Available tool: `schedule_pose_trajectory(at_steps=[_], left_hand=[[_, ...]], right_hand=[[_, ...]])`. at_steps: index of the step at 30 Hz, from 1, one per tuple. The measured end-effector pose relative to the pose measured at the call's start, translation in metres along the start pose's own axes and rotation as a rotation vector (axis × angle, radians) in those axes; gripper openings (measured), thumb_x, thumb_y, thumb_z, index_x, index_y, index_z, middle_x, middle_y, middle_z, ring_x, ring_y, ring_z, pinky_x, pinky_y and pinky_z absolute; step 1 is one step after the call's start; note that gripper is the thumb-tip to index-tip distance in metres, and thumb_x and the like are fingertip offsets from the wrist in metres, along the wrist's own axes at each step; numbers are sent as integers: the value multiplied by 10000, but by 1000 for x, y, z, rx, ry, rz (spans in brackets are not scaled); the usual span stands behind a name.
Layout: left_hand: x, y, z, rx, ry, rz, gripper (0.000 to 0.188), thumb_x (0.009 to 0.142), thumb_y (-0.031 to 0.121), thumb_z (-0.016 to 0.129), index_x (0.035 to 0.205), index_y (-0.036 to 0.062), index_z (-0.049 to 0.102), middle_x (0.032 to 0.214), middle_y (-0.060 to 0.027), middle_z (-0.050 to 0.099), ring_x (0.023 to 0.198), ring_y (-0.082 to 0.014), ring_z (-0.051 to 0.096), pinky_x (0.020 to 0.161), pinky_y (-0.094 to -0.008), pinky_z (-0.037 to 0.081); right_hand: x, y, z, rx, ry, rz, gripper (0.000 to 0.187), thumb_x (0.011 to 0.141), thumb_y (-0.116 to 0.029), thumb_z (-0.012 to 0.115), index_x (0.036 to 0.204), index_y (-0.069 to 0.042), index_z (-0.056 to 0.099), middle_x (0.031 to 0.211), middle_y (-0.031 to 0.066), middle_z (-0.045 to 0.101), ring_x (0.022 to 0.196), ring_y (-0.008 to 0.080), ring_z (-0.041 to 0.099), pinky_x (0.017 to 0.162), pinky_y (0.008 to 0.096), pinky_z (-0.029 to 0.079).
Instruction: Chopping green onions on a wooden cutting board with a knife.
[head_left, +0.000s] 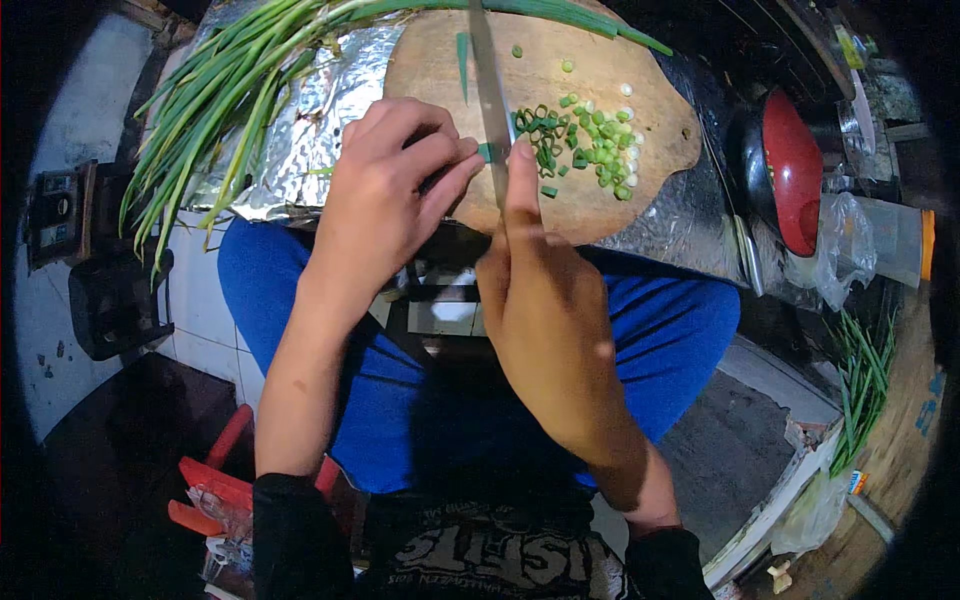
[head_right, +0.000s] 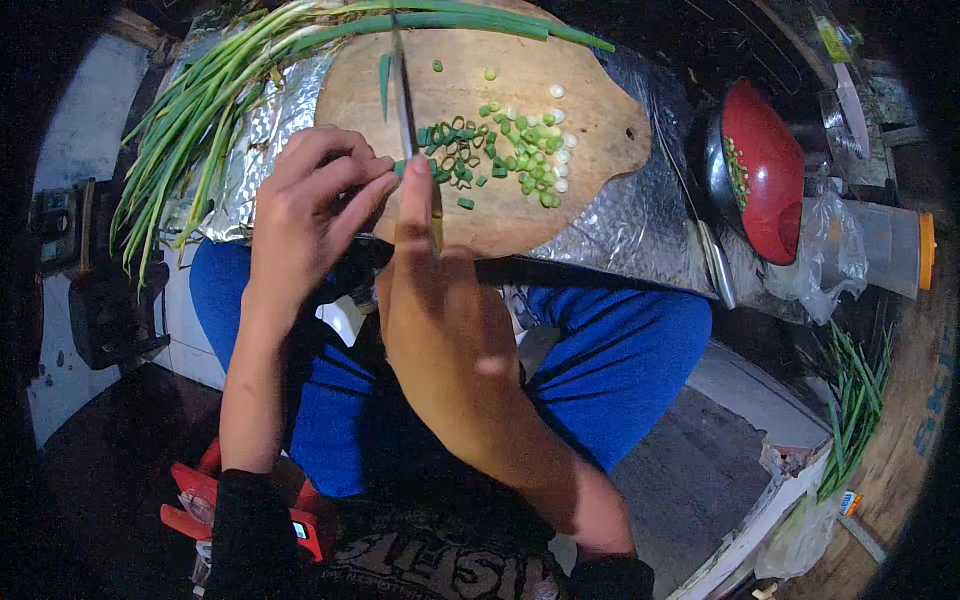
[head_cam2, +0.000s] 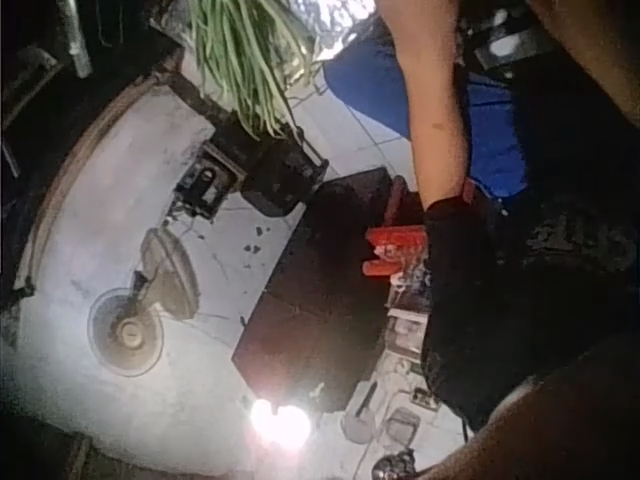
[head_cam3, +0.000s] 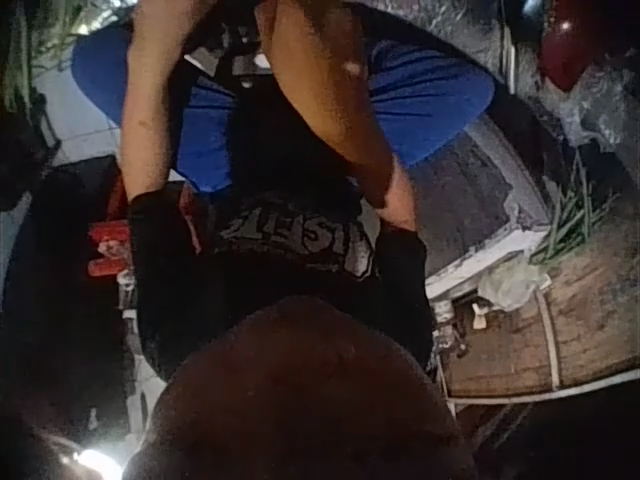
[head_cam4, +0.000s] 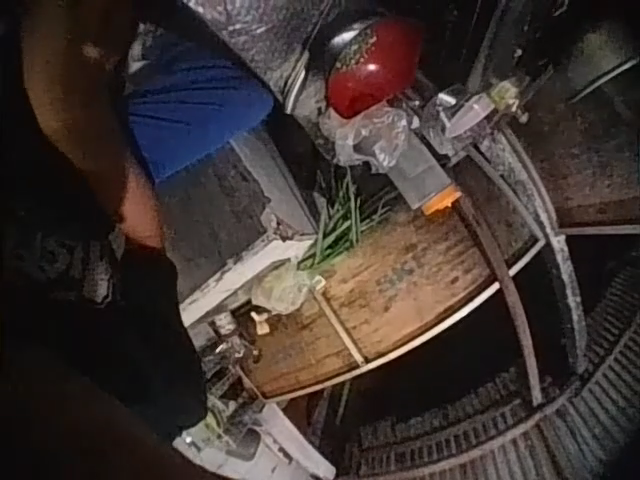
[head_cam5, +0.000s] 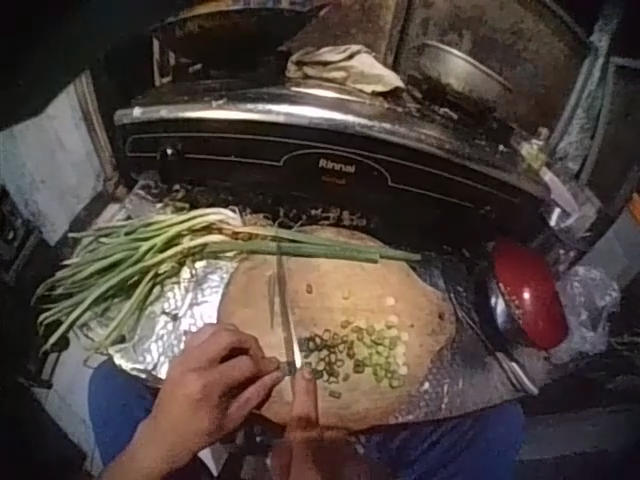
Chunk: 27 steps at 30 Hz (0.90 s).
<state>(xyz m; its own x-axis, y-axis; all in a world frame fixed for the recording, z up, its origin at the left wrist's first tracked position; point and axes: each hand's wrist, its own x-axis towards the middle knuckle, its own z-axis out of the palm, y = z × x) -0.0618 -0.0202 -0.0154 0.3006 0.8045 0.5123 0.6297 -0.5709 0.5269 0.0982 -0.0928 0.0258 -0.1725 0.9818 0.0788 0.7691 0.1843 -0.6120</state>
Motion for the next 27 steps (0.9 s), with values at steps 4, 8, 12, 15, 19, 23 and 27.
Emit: schedule_pose_trajectory(at_steps=[4,8,12,15,19,23,27], left_hand=[[-1,5,-6,14,-53,-14,152,803,89,783,941,41,739,980,-73,631,965,-281,609,825,-377,456],[0,4,-14,9,-92,-20,219,787,14,777,1006,21,768,972,-96,667,938,-293,621,835,-372,505],[1,-4,-11,-33,-56,-37,204,780,41,793,983,46,774,945,-80,662,916,-287,623,804,-381,501],[1,-6,-9,-68,-25,-35,166,780,67,800,943,58,768,924,-71,655,896,-294,622,771,-400,499],[1,-7,-9,-73,-45,-42,150,784,80,802,929,59,767,931,-69,659,902,-291,622,769,-400,491],[1,-5,-11,-47,-67,-41,138,793,96,799,921,57,765,947,-69,658,925,-286,619,774,-397,473],[2,-5,-14,-35,-106,-44,147,803,107,792,935,51,759,970,-65,656,959,-286,613,809,-400,452]], right_hand=[[16,3,8,14,8,65,730,924,26,577,1577,32,249,741,235,645,669,400,673,628,468,519],[12,4,2,126,36,108,686,945,9,569,1570,21,285,745,232,649,637,382,675,603,440,523],[1,6,-5,126,104,48,653,954,-6,581,1560,3,337,739,232,638,623,358,673,607,409,529],[-4,5,-10,99,88,-8,634,958,-8,588,1553,-14,371,746,229,638,622,345,671,609,400,531],[-7,7,-10,111,49,-14,645,956,14,580,1561,-29,360,762,224,644,641,347,680,614,407,533],[-8,7,-6,54,40,-29,667,951,17,582,1566,-11,326,766,222,650,669,362,684,631,426,535],[-3,1,0,-26,41,-42,671,945,16,576,1557,40,300,781,224,660,694,376,688,641,436,535]])
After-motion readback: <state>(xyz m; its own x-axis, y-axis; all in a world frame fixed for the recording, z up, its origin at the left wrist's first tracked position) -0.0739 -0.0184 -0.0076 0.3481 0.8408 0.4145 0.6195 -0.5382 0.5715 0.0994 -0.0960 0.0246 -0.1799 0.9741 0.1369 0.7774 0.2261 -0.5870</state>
